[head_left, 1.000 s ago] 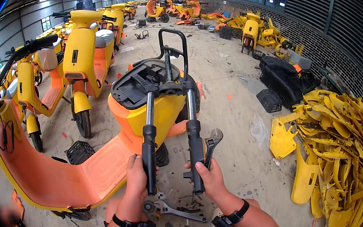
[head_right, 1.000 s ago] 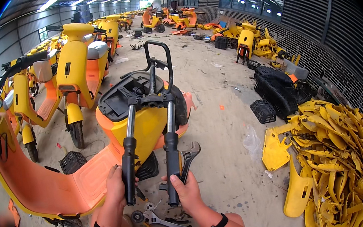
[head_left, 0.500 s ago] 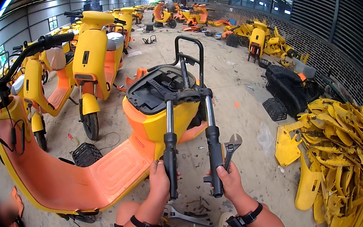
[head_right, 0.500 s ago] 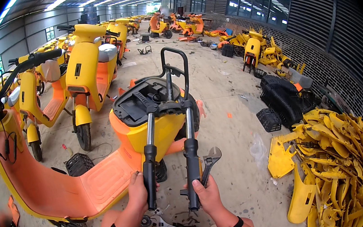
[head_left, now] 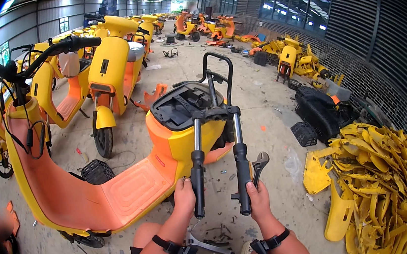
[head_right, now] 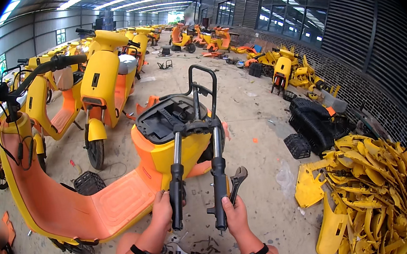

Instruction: The person is assembling the front fork and handlebar assembly of a yellow electric scooter. They use a wrench to tighten bolts and secure the components to the scooter's frame while sitting on the floor in a workshop.

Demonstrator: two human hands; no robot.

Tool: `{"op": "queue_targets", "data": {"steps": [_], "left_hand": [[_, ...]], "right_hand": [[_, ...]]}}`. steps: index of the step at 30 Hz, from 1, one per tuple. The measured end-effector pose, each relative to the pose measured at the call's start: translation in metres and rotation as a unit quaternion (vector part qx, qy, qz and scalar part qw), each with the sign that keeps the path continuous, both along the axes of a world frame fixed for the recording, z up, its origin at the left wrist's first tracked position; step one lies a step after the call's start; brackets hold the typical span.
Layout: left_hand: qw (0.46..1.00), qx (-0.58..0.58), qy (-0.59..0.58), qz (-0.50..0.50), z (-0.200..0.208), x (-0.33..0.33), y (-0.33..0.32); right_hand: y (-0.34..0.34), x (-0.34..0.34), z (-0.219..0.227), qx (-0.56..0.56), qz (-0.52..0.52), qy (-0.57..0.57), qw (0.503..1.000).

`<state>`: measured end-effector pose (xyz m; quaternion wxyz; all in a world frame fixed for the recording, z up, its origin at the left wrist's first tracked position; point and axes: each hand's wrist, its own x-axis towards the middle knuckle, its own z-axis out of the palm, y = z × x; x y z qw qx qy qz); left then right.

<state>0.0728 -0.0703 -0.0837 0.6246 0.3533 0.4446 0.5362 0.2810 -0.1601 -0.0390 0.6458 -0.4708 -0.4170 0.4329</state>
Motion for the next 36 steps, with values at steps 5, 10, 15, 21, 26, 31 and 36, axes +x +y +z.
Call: {"op": "queue_targets", "data": {"steps": [5, 10, 15, 21, 26, 31, 36], "left_hand": [[1.0, 0.005, 0.015, 0.023, -0.001, -0.013, 0.002], [0.995, 0.035, 0.07, 0.053, 0.042, -0.036, -0.027], [0.992, 0.097, 0.064, 0.044, 0.04, -0.044, -0.033], [0.991, 0.083, 0.092, 0.052, 0.027, -0.042, -0.042], [0.993, 0.051, 0.096, 0.051, 0.03, -0.045, -0.036], [0.998, -0.007, 0.012, 0.059, 0.038, -0.034, -0.027], [0.999, 0.013, -0.001, 0.052, 0.039, -0.029, -0.027]], "right_hand": [[-0.01, 0.013, -0.008, 0.022, -0.071, -0.099, 0.992], [-0.028, 0.024, 0.001, 0.015, -0.065, -0.089, 0.994], [-0.039, 0.043, -0.009, 0.085, -0.141, -0.089, 0.982], [-0.046, 0.07, -0.053, 0.041, -0.182, -0.118, 0.975], [-0.034, 0.061, -0.035, 0.0, -0.158, -0.1, 0.982], [-0.023, 0.047, -0.015, -0.015, -0.114, -0.085, 0.99], [-0.02, 0.044, -0.005, -0.005, -0.081, -0.173, 0.982]]}}
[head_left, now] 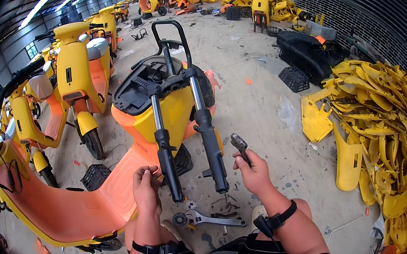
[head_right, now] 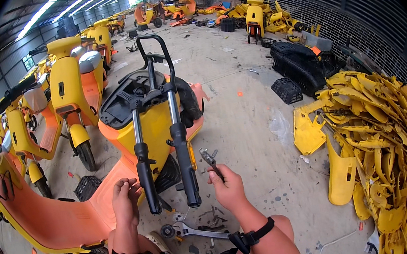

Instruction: The person is assembling the front fork and handlebar assembly of a yellow electric scooter. They use a wrench to tighten bolts and secure the components to the scooter's frame while sitting on the floor in a workshop.

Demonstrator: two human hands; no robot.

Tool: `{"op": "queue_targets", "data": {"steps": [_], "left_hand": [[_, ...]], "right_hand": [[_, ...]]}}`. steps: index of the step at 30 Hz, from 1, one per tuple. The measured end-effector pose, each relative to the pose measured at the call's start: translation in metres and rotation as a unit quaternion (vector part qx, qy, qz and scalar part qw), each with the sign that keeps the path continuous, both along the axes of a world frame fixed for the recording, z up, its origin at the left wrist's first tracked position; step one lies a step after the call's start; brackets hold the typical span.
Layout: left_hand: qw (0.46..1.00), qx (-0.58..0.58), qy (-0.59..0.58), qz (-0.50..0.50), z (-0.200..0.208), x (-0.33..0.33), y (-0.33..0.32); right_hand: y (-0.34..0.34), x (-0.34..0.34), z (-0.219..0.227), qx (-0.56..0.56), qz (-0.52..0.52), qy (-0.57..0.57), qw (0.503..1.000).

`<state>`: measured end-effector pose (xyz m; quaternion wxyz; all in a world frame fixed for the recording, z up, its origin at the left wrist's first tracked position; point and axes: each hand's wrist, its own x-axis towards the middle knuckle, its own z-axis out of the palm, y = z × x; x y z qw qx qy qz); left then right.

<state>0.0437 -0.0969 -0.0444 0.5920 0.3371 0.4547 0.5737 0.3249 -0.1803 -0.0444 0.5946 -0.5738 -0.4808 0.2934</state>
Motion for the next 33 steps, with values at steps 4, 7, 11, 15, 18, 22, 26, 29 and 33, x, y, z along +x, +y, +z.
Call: {"op": "queue_targets", "data": {"steps": [4, 7, 11, 15, 18, 22, 26, 29, 33], "left_hand": [[1.0, 0.015, 0.006, 0.003, 0.001, 0.005, -0.004], [0.998, 0.028, 0.05, 0.021, 0.008, 0.006, -0.011], [0.996, 0.06, 0.055, 0.029, 0.014, 0.011, -0.014], [0.995, 0.067, 0.042, 0.059, 0.016, 0.016, -0.01], [0.994, 0.085, 0.027, 0.062, 0.007, 0.014, -0.001], [0.992, 0.113, 0.004, 0.047, -0.004, 0.016, 0.006], [0.99, 0.135, -0.006, 0.035, 0.002, 0.029, 0.01], [0.991, 0.131, 0.011, 0.038, 0.007, 0.036, 0.014], [0.985, 0.16, 0.021, 0.059, 0.008, 0.034, 0.021]], "right_hand": [[0.003, 0.002, -0.002, 0.0, 0.017, -0.011, 1.0], [0.006, 0.001, -0.001, -0.025, 0.027, -0.02, 0.999], [0.009, 0.0, -0.007, -0.013, 0.021, -0.017, 1.0], [0.012, 0.004, -0.003, -0.024, 0.025, 0.019, 0.999], [0.013, 0.006, -0.004, -0.03, 0.028, 0.039, 0.998], [0.016, 0.012, -0.011, -0.068, 0.034, 0.087, 0.993], [0.02, 0.012, -0.011, -0.1, 0.047, 0.181, 0.977], [0.025, 0.011, -0.009, -0.112, 0.046, 0.213, 0.969], [0.032, 0.008, -0.003, -0.124, 0.054, 0.209, 0.969]]}}
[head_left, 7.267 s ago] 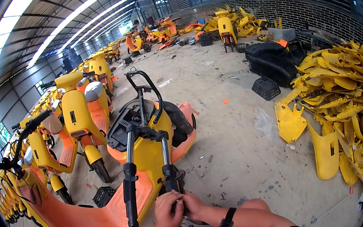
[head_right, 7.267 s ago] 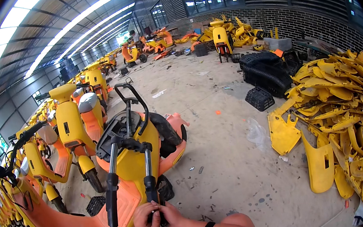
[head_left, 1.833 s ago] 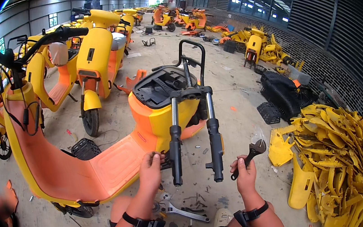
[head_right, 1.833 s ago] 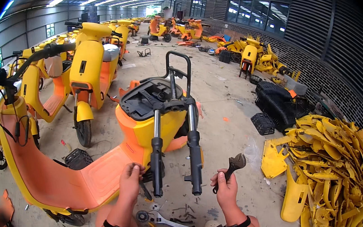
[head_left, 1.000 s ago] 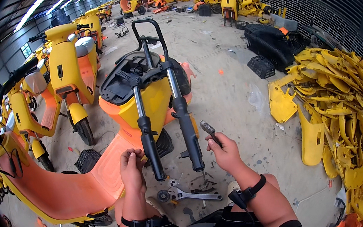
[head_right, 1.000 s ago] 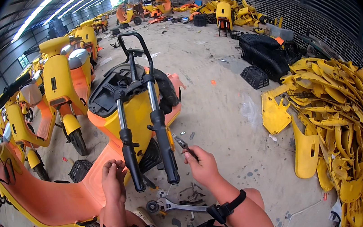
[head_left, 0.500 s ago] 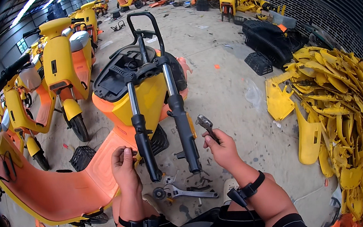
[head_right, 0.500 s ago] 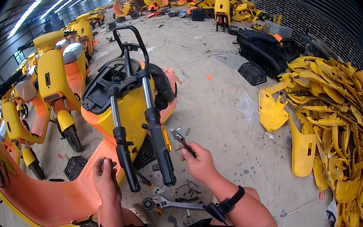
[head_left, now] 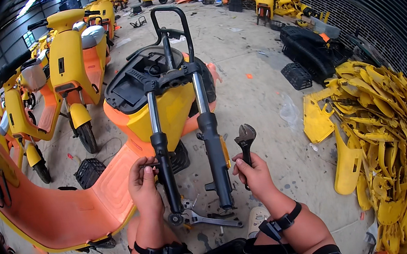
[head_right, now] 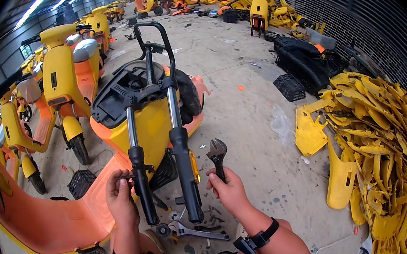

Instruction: The person is assembling the front fork and handlebar assembly of a yellow electric scooter. They use a wrench to tighten bolts and secure the components to the scooter's frame while sitting on the floor in a workshop.

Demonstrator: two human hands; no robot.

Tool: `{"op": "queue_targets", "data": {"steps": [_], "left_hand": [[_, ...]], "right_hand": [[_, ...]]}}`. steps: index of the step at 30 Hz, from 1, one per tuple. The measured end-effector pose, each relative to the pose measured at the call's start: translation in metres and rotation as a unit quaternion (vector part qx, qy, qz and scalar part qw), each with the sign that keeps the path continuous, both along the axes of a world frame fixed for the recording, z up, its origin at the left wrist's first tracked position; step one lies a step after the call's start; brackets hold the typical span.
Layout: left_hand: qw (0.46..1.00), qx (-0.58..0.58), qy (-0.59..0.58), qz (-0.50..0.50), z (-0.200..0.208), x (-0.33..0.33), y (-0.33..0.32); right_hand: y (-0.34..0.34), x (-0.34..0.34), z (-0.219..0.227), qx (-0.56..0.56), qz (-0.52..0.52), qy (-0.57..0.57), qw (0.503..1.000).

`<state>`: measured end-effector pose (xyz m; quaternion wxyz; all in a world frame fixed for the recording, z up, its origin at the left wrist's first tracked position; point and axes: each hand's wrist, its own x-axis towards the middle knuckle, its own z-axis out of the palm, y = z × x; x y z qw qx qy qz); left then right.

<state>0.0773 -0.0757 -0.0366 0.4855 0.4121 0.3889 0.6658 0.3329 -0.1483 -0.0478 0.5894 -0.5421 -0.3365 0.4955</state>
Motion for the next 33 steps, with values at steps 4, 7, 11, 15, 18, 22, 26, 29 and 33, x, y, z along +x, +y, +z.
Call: {"op": "queue_targets", "data": {"steps": [4, 7, 11, 15, 18, 22, 26, 29, 33], "left_hand": [[1.0, -0.001, 0.021, 0.023, -0.002, -0.004, 0.003], [0.998, 0.002, 0.044, 0.035, -0.007, -0.008, 0.005], [0.997, -0.043, 0.04, 0.047, -0.011, -0.014, 0.009], [0.992, -0.115, -0.042, 0.012, -0.018, -0.015, 0.021], [0.975, -0.187, -0.121, -0.008, -0.023, -0.022, 0.025], [0.949, -0.252, -0.174, -0.08, -0.035, -0.021, 0.031], [0.926, -0.31, -0.167, -0.138, -0.038, -0.014, 0.033], [0.92, -0.312, -0.127, -0.201, -0.009, -0.004, 0.021], [0.914, -0.306, -0.114, -0.24, -0.014, -0.004, 0.017]], "right_hand": [[-0.003, 0.004, 0.001, -0.013, 0.032, 0.034, 0.999], [-0.005, 0.0, 0.001, 0.002, 0.059, 0.009, 0.998], [-0.009, -0.003, 0.007, 0.014, 0.089, -0.02, 0.996], [-0.009, -0.002, 0.005, 0.013, 0.093, -0.009, 0.996], [-0.006, -0.006, 0.004, 0.022, 0.1, -0.015, 0.995], [-0.013, -0.001, 0.004, 0.036, 0.123, 0.069, 0.989], [-0.018, -0.012, 0.007, 0.066, 0.083, 0.008, 0.994], [-0.015, -0.017, 0.015, 0.076, 0.056, -0.086, 0.992], [-0.01, -0.019, 0.021, 0.044, 0.058, -0.154, 0.985]]}}
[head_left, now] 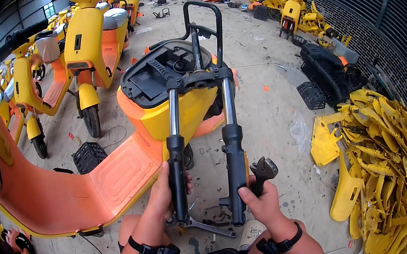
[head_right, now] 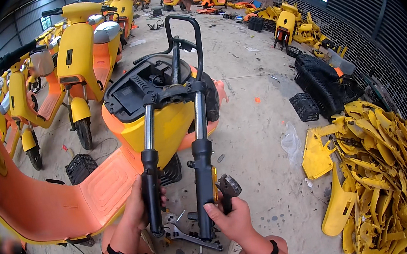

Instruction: The person is assembling the front fork and handlebar assembly of a yellow electric scooter. They use a wrench to tighten bolts and secure the components to the scooter's frame while sitting on the floor in a workshop.

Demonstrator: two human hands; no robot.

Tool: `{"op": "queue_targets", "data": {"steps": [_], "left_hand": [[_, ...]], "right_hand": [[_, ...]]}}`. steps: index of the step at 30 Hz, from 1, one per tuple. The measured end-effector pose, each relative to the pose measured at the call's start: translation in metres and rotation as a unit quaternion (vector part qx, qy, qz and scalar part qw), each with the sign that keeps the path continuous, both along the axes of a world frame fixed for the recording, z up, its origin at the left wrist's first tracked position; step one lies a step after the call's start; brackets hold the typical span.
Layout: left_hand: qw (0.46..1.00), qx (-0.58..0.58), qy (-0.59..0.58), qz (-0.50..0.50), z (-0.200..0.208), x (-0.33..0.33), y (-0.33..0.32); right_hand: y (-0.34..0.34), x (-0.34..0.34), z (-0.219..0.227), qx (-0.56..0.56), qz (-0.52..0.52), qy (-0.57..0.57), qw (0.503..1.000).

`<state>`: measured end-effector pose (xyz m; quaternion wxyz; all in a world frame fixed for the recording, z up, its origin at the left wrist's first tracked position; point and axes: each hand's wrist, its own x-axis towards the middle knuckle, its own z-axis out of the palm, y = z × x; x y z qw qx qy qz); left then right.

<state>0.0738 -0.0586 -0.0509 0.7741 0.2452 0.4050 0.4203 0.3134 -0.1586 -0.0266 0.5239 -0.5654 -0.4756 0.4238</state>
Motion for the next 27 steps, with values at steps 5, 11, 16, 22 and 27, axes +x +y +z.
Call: {"op": "queue_targets", "data": {"steps": [5, 11, 16, 22, 27], "left_hand": [[0.99, 0.086, 0.1, -0.059, 0.004, -0.001, -0.005], [0.993, 0.06, 0.088, -0.045, 0.012, 0.005, -0.005], [0.994, 0.058, 0.084, -0.034, 0.01, 0.008, -0.005], [0.994, 0.049, 0.093, -0.04, 0.009, 0.006, -0.003], [0.994, 0.051, 0.082, -0.044, 0.011, 0.008, -0.003]], "right_hand": [[0.01, -0.008, -0.002, 0.002, -0.023, 0.015, 1.0], [0.012, -0.023, 0.019, -0.008, -0.022, 0.033, 0.999], [0.013, -0.015, 0.016, -0.035, 0.011, 0.072, 0.997], [0.013, -0.019, 0.013, -0.032, -0.002, 0.086, 0.996], [0.013, -0.019, 0.009, -0.039, -0.009, 0.126, 0.991]]}}
